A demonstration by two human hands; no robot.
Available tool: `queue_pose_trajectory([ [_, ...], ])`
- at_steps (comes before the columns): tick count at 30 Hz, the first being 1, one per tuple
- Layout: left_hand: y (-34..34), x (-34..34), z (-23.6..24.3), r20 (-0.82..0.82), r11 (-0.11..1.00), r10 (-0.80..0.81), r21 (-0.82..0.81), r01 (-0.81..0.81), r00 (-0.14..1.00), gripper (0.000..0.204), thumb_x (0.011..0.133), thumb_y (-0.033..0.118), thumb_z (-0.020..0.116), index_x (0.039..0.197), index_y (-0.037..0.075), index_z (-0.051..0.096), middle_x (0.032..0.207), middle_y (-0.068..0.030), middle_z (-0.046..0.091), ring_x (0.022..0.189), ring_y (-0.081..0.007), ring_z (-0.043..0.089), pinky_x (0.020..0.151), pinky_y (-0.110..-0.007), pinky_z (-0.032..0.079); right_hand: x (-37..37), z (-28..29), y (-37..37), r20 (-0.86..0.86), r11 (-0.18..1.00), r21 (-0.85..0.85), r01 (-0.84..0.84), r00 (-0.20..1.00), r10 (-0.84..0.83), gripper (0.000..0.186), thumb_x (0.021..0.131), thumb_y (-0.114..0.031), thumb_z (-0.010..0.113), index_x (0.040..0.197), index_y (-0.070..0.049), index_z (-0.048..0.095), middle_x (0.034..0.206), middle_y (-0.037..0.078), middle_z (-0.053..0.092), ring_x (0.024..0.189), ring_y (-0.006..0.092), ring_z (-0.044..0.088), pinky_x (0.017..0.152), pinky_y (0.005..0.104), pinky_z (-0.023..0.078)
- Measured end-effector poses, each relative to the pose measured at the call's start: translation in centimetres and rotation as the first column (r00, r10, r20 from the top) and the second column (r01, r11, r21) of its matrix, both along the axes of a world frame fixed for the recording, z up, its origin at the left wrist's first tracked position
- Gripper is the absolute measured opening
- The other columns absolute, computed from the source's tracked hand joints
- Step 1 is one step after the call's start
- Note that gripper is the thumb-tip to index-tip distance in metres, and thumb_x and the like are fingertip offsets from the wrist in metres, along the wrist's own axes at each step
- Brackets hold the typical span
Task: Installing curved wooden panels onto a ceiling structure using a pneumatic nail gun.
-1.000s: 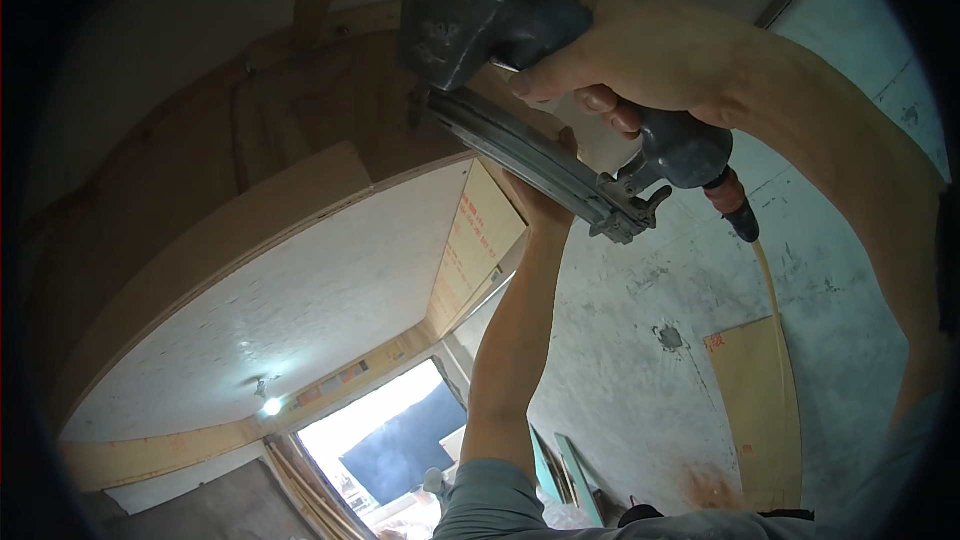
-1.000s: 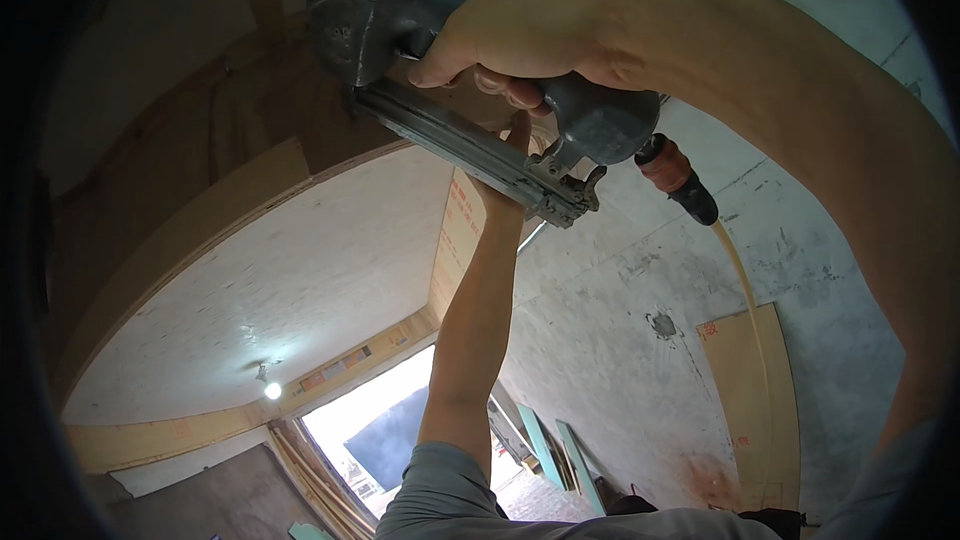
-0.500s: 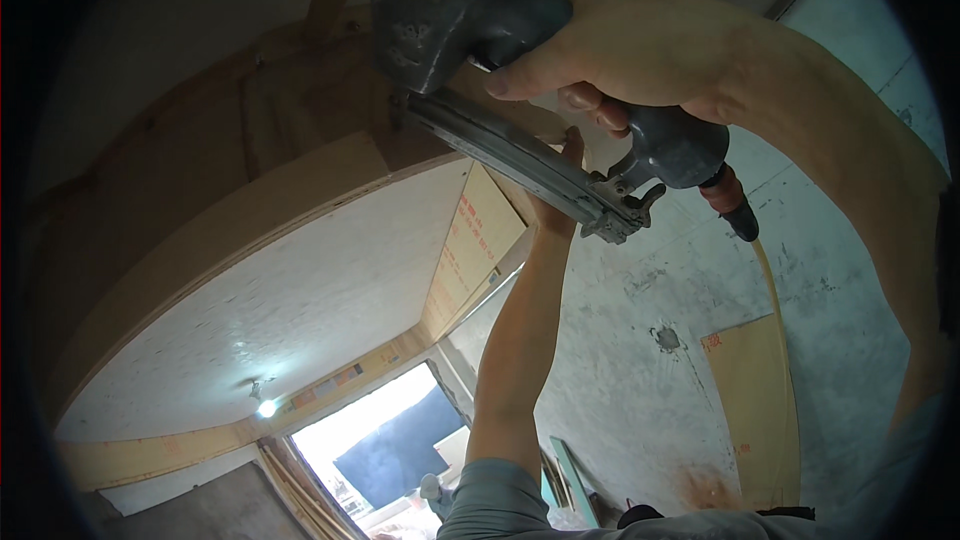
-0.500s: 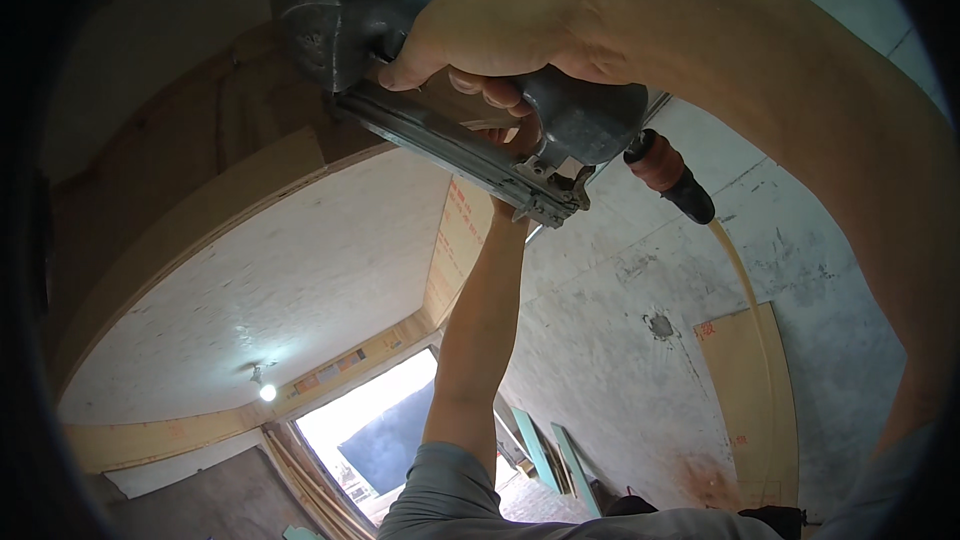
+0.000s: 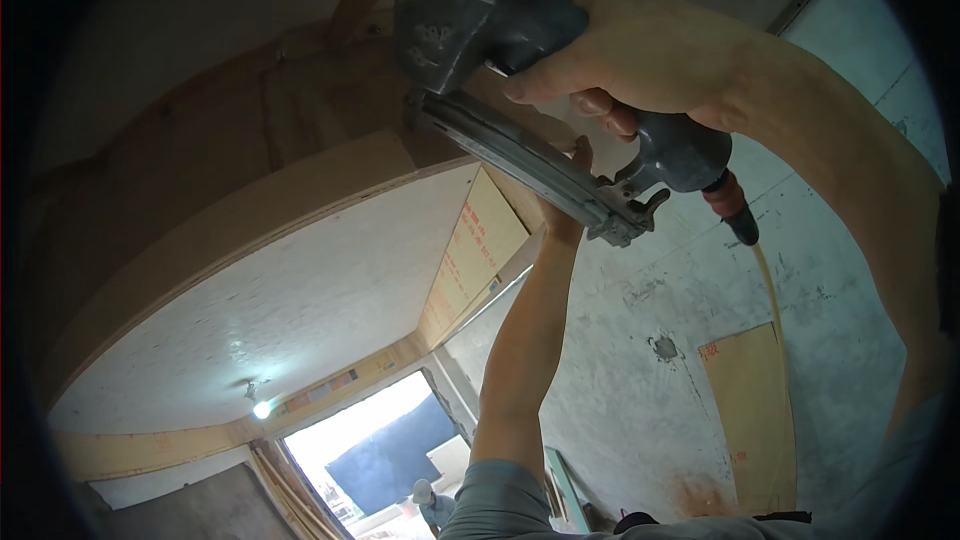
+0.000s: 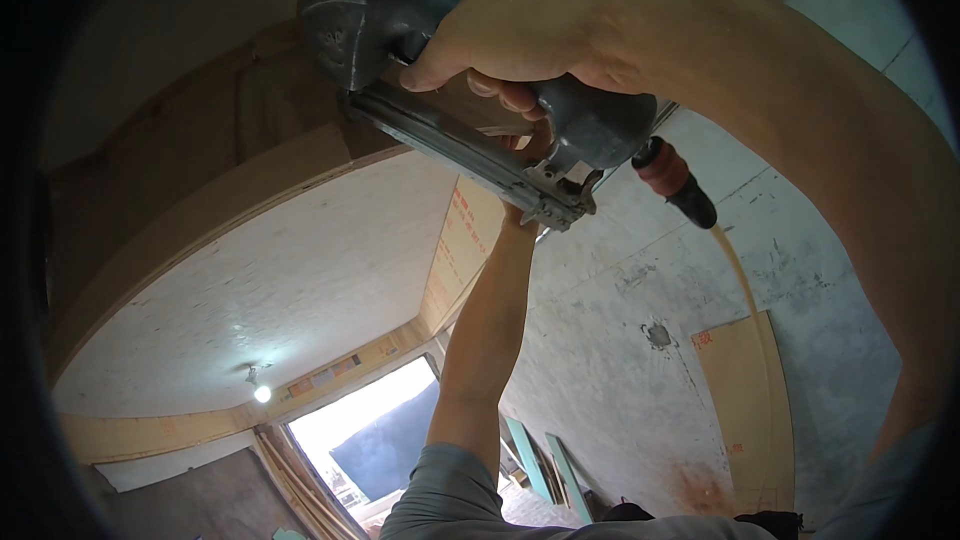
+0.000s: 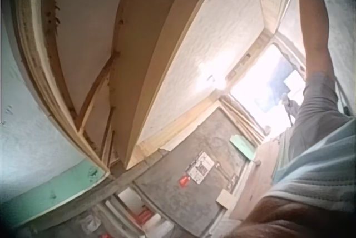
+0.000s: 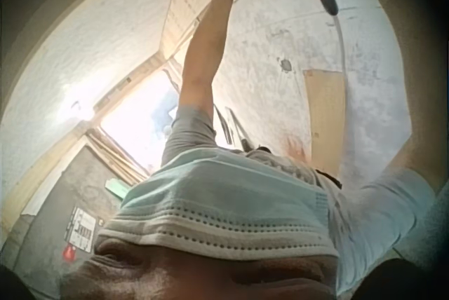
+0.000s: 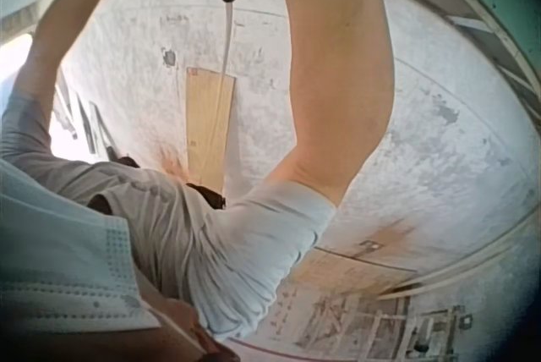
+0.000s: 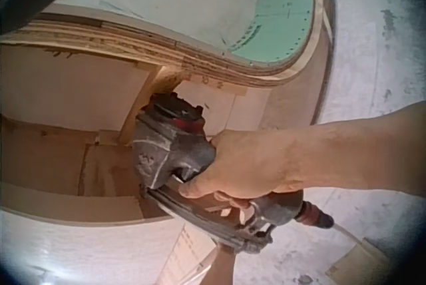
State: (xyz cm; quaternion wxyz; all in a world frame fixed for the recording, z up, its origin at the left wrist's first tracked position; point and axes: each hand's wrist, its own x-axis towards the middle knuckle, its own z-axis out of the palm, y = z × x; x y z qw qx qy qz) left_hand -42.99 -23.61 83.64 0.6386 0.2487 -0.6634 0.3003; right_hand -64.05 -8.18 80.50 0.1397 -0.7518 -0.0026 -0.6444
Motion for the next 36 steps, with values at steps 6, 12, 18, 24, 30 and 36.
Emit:
queue_pose_trajectory([
  [6, -0.2, 3.0, 1.1, -0.048, 0.989, 0.146, 0.045, -0.144, 0.988, 0.032, 0.084, 0.024, 0.075, 0.101, 0.001, 0.060, 0.094, -0.0055, 0.061, 0.085, -0.0185, 0.056, 0.076, -0.033, 0.047, 0.8, 0.3, 1.2, -0.022, 0.999, -0.003, -0.040, 0.999, 0.040, 0.028, 0.085, -0.023, 0.070, 0.065, -0.008, 0.056, 0.051, -0.001, 0.048, 0.042, 0.0100, 0.044, 0.051, 0.0311, 0.040],
  [12, 0.6, 0.8, 0.4, -0.012, 0.975, 0.223, 0.020, -0.222, 0.975, 0.035, 0.084, 0.026, 0.075, 0.102, 0.000, 0.060, 0.096, -0.0069, 0.061, 0.087, -0.0199, 0.056, 0.078, -0.034, 0.047, 1.0, 0.4, 0.6, -0.027, 0.999, 0.017, -0.029, 0.999, 0.029, 0.027, 0.085, -0.021, 0.069, 0.066, -0.008, 0.056, 0.051, -0.001, 0.047, 0.042, 0.0097, 0.044, 0.051, 0.0306, 0.040],
  [18, 0.1, 3.6, 1.0, 0.084, 0.997, -0.072, 0.013, 0.071, 0.994, 0.034, 0.084, 0.027, 0.074, 0.101, 0.000, 0.060, 0.096, -0.0083, 0.062, 0.085, -0.0206, 0.057, 0.077, -0.035, 0.047, 1.0, 0.3, 1.1, -0.028, 0.999, 0.014, -0.035, 0.999, 0.035, 0.027, 0.085, -0.021, 0.069, 0.065, -0.008, 0.055, 0.052, -0.001, 0.048, 0.042, 0.0098, 0.044, 0.051, 0.0306, 0.041],
  [24, 1.3, 2.8, 0.7, 0.084, 0.998, -0.060, 0.022, 0.058, 0.995, 0.032, 0.084, 0.025, 0.073, 0.100, 0.000, 0.060, 0.096, -0.0087, 0.063, 0.084, -0.0211, 0.057, 0.076, -0.036, 0.048, 1.0, -0.2, 1.2, 0.000, 1.000, -0.017, -0.020, 1.000, 0.020, 0.026, 0.085, -0.021, 0.069, 0.066, -0.008, 0.057, 0.051, 0.000, 0.049, 0.042, 0.0099, 0.045, 0.051, 0.0299, 0.041],
  [30, -0.9, 3.1, 1.9, 0.022, 0.998, -0.045, 0.033, 0.044, 0.999, 0.031, 0.084, 0.021, 0.073, 0.104, 0.000, 0.060, 0.097, -0.0091, 0.063, 0.086, -0.0208, 0.059, 0.075, -0.036, 0.049, 1.4, -1.0, 2.9, 0.037, 0.999, -0.039, -0.008, 0.999, 0.009, 0.024, 0.086, -0.020, 0.069, 0.069, -0.007, 0.059, 0.051, -0.001, 0.049, 0.041, 0.0086, 0.044, 0.049, 0.0269, 0.039],
  [36, -0.4, 3.5, 1.9, 0.253, 0.937, -0.333, -0.015, 0.348, 0.908, 0.043, 0.076, 0.005, 0.076, 0.113, 0.003, 0.055, 0.105, -0.0082, 0.064, 0.099, -0.0173, 0.060, 0.087, -0.033, 0.049, 0.5, -7.1, 0.3, 0.311, 0.993, 0.036, 0.116, 0.943, -0.122, 0.015, 0.085, -0.019, 0.070, 0.083, -0.005, 0.065, 0.048, -0.002, 0.049, 0.040, 0.0077, 0.044, 0.044, 0.0256, 0.035],
])
